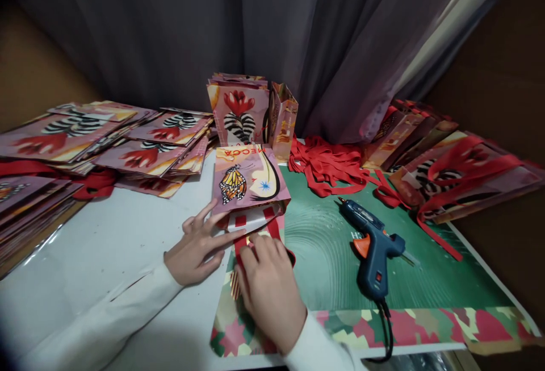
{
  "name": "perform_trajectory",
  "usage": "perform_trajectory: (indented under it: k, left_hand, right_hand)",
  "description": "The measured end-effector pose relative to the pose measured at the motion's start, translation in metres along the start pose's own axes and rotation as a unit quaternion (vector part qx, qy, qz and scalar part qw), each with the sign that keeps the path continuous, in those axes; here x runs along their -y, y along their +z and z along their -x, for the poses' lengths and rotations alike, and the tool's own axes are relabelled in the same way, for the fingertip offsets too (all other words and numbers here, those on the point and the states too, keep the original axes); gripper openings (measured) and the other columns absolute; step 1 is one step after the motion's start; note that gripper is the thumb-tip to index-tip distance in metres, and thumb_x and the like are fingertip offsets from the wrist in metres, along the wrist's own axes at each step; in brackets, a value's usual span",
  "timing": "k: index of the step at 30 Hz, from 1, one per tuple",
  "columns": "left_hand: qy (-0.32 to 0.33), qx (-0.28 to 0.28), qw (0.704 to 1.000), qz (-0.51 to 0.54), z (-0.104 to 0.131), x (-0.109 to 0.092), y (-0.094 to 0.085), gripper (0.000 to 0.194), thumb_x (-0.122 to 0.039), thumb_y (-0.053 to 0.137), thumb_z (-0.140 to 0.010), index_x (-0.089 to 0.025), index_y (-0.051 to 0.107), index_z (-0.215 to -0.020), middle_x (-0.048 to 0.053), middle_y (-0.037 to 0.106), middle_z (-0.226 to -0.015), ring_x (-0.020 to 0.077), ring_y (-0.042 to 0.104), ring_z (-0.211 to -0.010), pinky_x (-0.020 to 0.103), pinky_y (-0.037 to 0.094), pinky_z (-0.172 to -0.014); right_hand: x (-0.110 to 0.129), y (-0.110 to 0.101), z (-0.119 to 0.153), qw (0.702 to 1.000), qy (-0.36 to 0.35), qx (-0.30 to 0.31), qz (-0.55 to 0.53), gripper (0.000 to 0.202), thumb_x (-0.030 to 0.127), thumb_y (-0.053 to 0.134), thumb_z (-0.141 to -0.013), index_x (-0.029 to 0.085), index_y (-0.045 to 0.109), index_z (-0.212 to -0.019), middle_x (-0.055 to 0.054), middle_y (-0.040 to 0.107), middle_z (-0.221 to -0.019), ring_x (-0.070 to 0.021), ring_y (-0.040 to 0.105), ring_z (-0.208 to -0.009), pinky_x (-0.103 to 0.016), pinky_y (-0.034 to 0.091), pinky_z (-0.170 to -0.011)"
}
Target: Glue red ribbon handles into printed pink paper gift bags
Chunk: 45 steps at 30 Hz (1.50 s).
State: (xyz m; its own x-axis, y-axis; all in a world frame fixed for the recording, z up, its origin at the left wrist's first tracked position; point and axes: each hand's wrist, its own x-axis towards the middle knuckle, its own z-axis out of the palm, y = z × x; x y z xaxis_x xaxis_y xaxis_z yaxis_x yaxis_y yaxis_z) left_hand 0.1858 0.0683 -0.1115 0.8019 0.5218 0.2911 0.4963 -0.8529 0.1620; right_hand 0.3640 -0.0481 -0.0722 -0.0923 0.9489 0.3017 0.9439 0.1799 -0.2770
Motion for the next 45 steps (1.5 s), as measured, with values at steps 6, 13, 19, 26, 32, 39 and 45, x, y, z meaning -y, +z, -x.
perform_trajectory:
  k: [6, 13, 19, 26, 32, 39, 45]
  left_hand:
    - [-0.023, 0.006, 1.0, 0.007, 0.0, -0.006, 0.0, 0.072, -0.016, 0.05, -0.075, -0.045, 0.042, -0.14, 0.007, 0.039, -0.146, 0.0417, 0.018, -0.141, 0.049, 0.033, -0.089]
    - [-0.018, -0.005, 1.0, -0.003, 0.0, -0.012, 0.001, 0.073, -0.015, 0.049, -0.075, -0.044, 0.041, -0.141, 0.008, 0.042, -0.142, 0.0405, 0.017, -0.142, 0.045, 0.034, -0.085]
    - [-0.025, -0.003, 1.0, -0.01, 0.0, -0.014, 0.0, 0.071, -0.014, 0.05, -0.075, -0.044, 0.044, -0.139, 0.009, 0.042, -0.14, 0.0396, 0.017, -0.142, 0.045, 0.033, -0.085]
    - [-0.025, -0.002, 0.999, -0.022, 0.0, -0.008, 0.004, 0.072, -0.016, 0.048, -0.075, -0.043, 0.041, -0.141, 0.01, 0.042, -0.139, 0.0418, 0.017, -0.141, 0.043, 0.033, -0.082]
    - [-0.013, -0.011, 1.0, -0.015, 0.0, -0.004, 0.007, 0.07, -0.017, 0.046, -0.077, -0.044, 0.039, -0.142, 0.011, 0.039, -0.138, 0.0432, 0.013, -0.142, 0.044, 0.032, -0.08]
    - [-0.015, -0.013, 1.0, -0.002, 0.0, -0.005, 0.008, 0.076, -0.016, 0.047, -0.077, -0.046, 0.032, -0.145, 0.01, 0.038, -0.138, 0.0447, 0.016, -0.14, 0.045, 0.032, -0.081]
    - [-0.012, -0.017, 1.0, -0.016, 0.0, -0.005, 0.006, 0.076, -0.016, 0.046, -0.076, -0.045, 0.032, -0.145, 0.01, 0.039, -0.137, 0.0435, 0.016, -0.141, 0.044, 0.032, -0.08]
  right_hand:
    - [-0.006, 0.021, 0.041, 0.994, 0.097, -0.036, 0.027, 0.045, 0.027, 0.047, -0.094, 0.016, 0.046, -0.138, -0.016, 0.049, -0.143, -0.0319, 0.046, -0.13, -0.051, 0.044, -0.103]
    - [-0.009, 0.027, 0.051, 0.991, 0.128, -0.026, 0.005, 0.038, 0.031, 0.045, -0.096, 0.014, 0.056, -0.128, -0.016, 0.057, -0.135, -0.0312, 0.054, -0.123, -0.05, 0.05, -0.099]
    - [-0.009, 0.021, 0.048, 0.988, 0.147, -0.001, -0.038, 0.033, 0.031, 0.046, -0.096, 0.018, 0.059, -0.123, -0.014, 0.056, -0.136, -0.0295, 0.052, -0.124, -0.047, 0.049, -0.101]
    - [-0.035, 0.007, 0.056, 0.966, 0.234, -0.05, -0.101, 0.037, 0.03, 0.036, -0.097, 0.023, 0.051, -0.13, -0.012, 0.059, -0.121, -0.0245, 0.061, -0.109, -0.041, 0.052, -0.091]
    - [-0.029, 0.019, 0.065, 0.935, 0.295, -0.037, -0.193, 0.046, 0.038, 0.047, -0.093, 0.02, 0.047, -0.135, -0.008, 0.066, -0.097, -0.0187, 0.063, -0.069, -0.031, 0.053, -0.065]
    - [-0.017, 0.029, 0.053, 0.81, 0.383, -0.118, -0.429, 0.042, 0.045, 0.056, -0.086, 0.019, 0.053, -0.12, -0.002, 0.064, -0.079, -0.0168, 0.061, -0.067, -0.028, 0.05, -0.062]
    - [-0.011, 0.023, 0.053, 0.602, 0.405, -0.039, -0.687, 0.057, 0.049, 0.067, -0.08, 0.018, 0.049, -0.123, 0.011, 0.045, -0.05, -0.005, 0.028, -0.036, -0.017, 0.025, -0.036]
